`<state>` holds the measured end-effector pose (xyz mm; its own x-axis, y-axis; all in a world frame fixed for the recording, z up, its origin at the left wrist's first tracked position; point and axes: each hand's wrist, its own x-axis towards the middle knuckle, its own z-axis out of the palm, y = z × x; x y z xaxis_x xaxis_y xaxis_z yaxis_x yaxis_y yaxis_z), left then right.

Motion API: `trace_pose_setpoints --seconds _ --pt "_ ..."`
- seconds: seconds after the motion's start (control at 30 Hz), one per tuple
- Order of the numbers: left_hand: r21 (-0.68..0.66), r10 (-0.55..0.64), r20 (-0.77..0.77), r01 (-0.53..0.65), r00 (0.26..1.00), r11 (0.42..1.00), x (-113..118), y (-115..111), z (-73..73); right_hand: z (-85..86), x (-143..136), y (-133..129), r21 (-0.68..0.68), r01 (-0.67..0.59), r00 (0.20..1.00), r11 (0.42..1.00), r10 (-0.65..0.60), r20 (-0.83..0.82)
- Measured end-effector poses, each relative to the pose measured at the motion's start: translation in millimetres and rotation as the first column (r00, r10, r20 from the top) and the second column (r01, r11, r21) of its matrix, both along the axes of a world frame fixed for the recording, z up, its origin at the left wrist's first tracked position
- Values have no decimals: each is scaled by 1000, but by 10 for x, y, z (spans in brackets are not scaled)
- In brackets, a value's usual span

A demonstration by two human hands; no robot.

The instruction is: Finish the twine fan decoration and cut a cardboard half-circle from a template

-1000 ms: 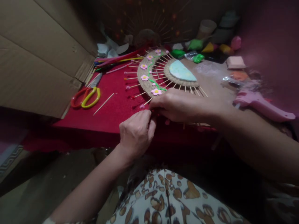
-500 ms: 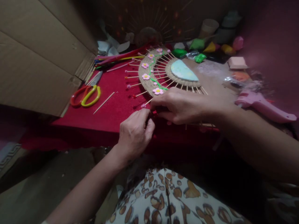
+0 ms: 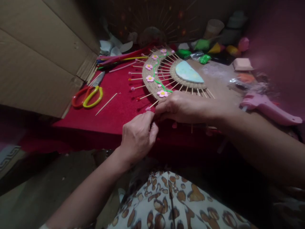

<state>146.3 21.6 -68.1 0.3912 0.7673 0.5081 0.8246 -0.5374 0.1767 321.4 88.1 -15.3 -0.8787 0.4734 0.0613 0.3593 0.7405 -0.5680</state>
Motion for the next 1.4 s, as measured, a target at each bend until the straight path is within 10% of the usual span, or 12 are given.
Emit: trace_pose_setpoints --seconds 0.43,0.8,0.97,1.2,1.4 --pt "94 -49 -218 71 975 993 -69 24 -19 12 -16 -49 63 34 990 997 -43 134" --pt "-362 3 9 0 1000 932 -136 72 330 -84 -12 21 20 130 985 991 -132 108" --pt "-272 -45 85 66 995 960 1 -29 247 -97 -21 15 1 150 987 989 -150 60" --pt "184 57 -295 -2 954 983 139 -127 45 -13 -71 -38 -80 303 953 950 -299 55" --pt "16 -66 -82 68 994 998 -36 48 54 -53 -3 -1 12 171 985 985 -170 -43"
